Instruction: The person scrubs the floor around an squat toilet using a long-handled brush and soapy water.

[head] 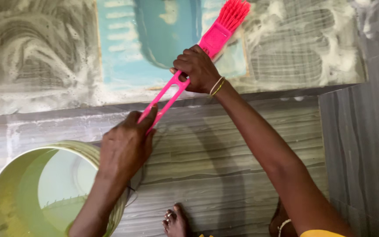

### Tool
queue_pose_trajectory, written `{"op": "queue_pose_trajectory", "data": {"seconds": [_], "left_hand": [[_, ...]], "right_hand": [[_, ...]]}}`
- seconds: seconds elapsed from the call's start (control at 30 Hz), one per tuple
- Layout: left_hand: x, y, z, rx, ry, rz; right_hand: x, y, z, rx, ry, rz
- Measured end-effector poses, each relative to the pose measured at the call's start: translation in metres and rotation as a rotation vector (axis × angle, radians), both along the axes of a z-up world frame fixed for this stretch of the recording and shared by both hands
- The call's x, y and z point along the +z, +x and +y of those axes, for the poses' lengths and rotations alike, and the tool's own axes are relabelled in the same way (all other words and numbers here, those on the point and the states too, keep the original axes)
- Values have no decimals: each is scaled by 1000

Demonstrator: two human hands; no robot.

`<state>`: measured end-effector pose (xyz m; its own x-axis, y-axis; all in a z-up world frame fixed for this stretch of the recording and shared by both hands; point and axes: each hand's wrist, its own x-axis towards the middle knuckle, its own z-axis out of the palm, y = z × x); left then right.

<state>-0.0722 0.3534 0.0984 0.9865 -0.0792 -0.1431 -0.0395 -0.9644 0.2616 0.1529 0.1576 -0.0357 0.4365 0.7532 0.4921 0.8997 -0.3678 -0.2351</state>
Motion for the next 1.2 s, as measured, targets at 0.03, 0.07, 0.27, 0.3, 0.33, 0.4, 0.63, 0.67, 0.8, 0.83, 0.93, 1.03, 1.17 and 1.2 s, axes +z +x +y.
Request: {"op": "queue_pose_trajectory", "data": {"seconds": [0.03,0.07,0.27,0.3,0.33,0.4,0.63,0.67,0.8,0.83,0.93,1.03,1.17,1.2], "left_hand": [[6,-1,2,26,-6,92],[11,-2,4,55,-5,183],[16,-18,-5,-5,-79,400],[12,-12,-11,-1,-75,402],[7,-3,-19,-26,-83,156],[6,1,-31,-47,-91,-92],[41,-54,-67,-117,-259,105],[41,-58,-74,-175,-398,102],[0,9,-109,284,-1065,198],[-4,15,-112,289,-1067,199],[-3,17,-125,567,-1524,589],[12,-32,-164,551,-1539,746],[-12,-9,-182,722,-1515,707],[-26,18,-180,819,-1533,717]], "right_hand": [[-1,-10,-5,-4,-5,-1],[-4,-30,-6,-73,-52,129],[-3,-74,-27,-45,-1,183],[-4,-50,-21,-12,-67,231],[-2,-22,-14,-12,-81,123],[3,10,-10,-10,-97,13],[5,-51,-57,318,16,209],[4,-40,-64,318,14,220],[20,46,-78,265,-86,14],[22,47,-82,268,-89,17],[31,42,-91,397,-52,182],[27,-14,-118,420,-77,217],[15,18,-110,487,-90,266],[17,50,-97,412,-125,278]]}}
